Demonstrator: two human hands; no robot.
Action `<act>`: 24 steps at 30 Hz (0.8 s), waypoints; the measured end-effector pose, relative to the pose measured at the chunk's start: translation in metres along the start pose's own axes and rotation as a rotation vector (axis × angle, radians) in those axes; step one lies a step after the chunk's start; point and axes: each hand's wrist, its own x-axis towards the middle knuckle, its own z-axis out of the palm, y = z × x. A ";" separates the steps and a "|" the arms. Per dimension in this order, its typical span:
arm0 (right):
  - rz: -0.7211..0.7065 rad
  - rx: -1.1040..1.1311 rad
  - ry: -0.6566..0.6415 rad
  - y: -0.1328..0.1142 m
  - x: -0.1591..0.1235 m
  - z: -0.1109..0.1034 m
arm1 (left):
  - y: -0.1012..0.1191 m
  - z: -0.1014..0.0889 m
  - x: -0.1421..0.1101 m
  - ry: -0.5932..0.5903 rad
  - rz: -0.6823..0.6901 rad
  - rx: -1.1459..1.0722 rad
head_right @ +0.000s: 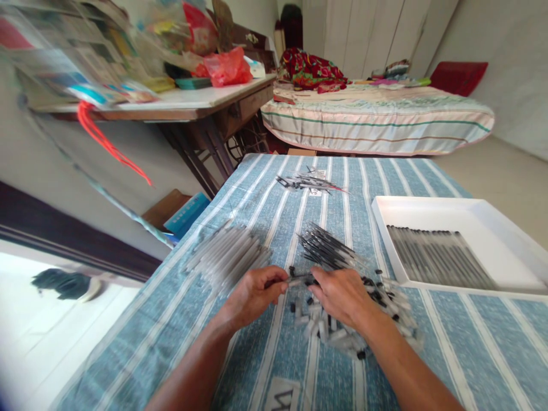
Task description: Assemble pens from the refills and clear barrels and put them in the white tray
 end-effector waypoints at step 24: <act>0.056 -0.150 -0.081 -0.003 0.008 -0.016 | -0.002 -0.006 0.001 0.037 0.076 0.256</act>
